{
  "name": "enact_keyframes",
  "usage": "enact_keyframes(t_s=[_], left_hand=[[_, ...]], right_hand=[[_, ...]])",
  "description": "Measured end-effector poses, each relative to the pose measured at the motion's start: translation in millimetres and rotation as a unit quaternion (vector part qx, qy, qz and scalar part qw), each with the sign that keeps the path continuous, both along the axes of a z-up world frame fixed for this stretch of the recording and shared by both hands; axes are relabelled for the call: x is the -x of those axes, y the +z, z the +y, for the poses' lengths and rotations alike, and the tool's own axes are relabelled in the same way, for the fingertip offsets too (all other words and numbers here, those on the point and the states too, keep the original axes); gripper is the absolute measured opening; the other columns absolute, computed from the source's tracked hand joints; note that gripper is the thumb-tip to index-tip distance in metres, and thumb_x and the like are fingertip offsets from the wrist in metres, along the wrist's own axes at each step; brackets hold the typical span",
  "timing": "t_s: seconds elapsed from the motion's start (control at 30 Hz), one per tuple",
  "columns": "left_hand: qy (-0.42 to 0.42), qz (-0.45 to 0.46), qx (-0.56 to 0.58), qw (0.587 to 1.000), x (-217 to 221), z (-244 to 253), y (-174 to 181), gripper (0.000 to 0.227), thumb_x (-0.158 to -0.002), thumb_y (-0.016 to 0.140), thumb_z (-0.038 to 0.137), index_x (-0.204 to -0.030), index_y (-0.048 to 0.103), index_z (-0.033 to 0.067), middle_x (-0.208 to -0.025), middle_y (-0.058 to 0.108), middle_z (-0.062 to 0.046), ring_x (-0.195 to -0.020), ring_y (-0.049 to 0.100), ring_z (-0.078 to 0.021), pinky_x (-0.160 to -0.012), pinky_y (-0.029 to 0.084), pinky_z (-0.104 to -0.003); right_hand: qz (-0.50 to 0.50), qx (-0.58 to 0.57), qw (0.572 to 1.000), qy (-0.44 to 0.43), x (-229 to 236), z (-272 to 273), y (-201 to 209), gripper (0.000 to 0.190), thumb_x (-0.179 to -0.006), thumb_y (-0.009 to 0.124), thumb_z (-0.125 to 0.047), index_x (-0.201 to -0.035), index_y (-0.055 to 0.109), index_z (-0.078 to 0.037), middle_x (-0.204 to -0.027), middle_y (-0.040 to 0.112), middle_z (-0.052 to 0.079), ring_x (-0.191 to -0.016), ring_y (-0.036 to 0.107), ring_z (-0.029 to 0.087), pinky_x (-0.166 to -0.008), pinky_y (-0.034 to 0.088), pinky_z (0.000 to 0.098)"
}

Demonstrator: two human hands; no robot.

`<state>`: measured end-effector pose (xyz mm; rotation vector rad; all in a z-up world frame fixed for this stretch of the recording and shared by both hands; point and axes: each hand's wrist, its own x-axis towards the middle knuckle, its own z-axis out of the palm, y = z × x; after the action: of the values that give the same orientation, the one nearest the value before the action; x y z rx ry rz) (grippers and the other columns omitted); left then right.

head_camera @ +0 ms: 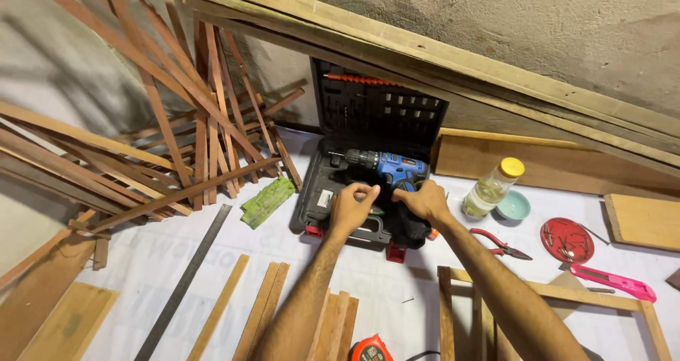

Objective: The person measures a rectangular wooden frame with a tape measure and a steel ruler, marks a position, and fits a wooden crossbar across the frame. They then hold the crossbar in place and hammer nails into it to secure it to the frame.

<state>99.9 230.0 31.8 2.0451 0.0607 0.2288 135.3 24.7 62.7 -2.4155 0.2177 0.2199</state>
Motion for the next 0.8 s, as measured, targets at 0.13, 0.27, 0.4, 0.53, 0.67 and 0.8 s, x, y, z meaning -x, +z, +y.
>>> enact_keyframes(t_s=[0.13,0.27,0.4,0.53,0.67,0.8], left_hand=[[0.029,0.112,0.201,0.973,26.9,-18.8,53.9,0.066,-0.082,0.073,0.058,-0.125,0.060,0.0105,-0.098,0.078,-0.008,-0.080,0.074,-0.0191,-0.061,0.058,-0.033],[0.014,0.097,0.365,0.926,52.6,-50.5,71.8,0.059,-0.084,0.072,0.057,-0.115,0.065,0.0071,-0.102,0.076,-0.011,-0.081,0.075,-0.0170,-0.061,0.058,-0.030],[-0.057,0.034,0.497,0.865,93.4,-95.7,77.0,0.047,-0.095,0.073,0.043,-0.110,0.071,-0.0017,-0.104,0.075,-0.011,-0.087,0.073,-0.0185,-0.078,0.062,-0.034],[-0.138,0.027,0.565,0.813,134.7,-148.5,70.1,0.041,-0.103,0.072,0.037,-0.112,0.068,-0.0025,-0.103,0.072,-0.012,-0.088,0.069,-0.0215,-0.080,0.055,-0.039],[-0.199,0.101,0.582,0.782,175.2,-200.5,88.6,0.043,-0.096,0.068,0.040,-0.116,0.068,0.0026,-0.109,0.073,-0.007,-0.100,0.072,-0.0172,-0.093,0.058,-0.038],[-0.210,0.153,0.465,0.846,188.3,-243.2,60.9,0.053,-0.098,0.064,0.050,-0.119,0.068,0.0015,-0.109,0.076,-0.010,-0.096,0.072,-0.0194,-0.089,0.059,-0.033]], right_hand=[[-0.009,-0.134,0.991,0.001,59.1,-18.6,37.7,0.060,-0.061,0.082,-0.040,-0.101,0.079,0.004,-0.085,0.079,0.020,-0.074,0.077,0.027,-0.072,0.061,0.0377],[-0.110,-0.161,0.980,0.037,116.6,-54.9,52.2,0.063,-0.060,0.085,-0.032,-0.110,0.073,0.003,-0.092,0.079,0.017,-0.075,0.075,0.023,-0.072,0.059,0.0345],[-0.045,-0.311,0.949,0.027,165.3,-101.5,81.9,0.063,-0.065,0.080,-0.025,-0.119,0.061,0.002,-0.097,0.073,0.019,-0.071,0.074,0.027,-0.064,0.063,0.0390],[0.117,-0.515,0.847,0.061,181.7,-174.0,62.4,0.056,-0.082,0.078,-0.029,-0.118,0.061,0.010,-0.094,0.074,0.027,-0.073,0.075,0.028,-0.065,0.062,0.0397],[0.178,-0.568,0.801,0.057,222.6,-219.5,78.9,0.050,-0.079,0.072,-0.026,-0.119,0.063,0.002,-0.100,0.075,0.014,-0.066,0.075,0.025,-0.059,0.064,0.0388],[0.145,-0.566,0.811,0.011,253.1,-257.0,75.7,0.045,-0.085,0.071,-0.020,-0.121,0.064,0.006,-0.103,0.077,0.014,-0.060,0.069,0.018,-0.052,0.061,0.0349]])
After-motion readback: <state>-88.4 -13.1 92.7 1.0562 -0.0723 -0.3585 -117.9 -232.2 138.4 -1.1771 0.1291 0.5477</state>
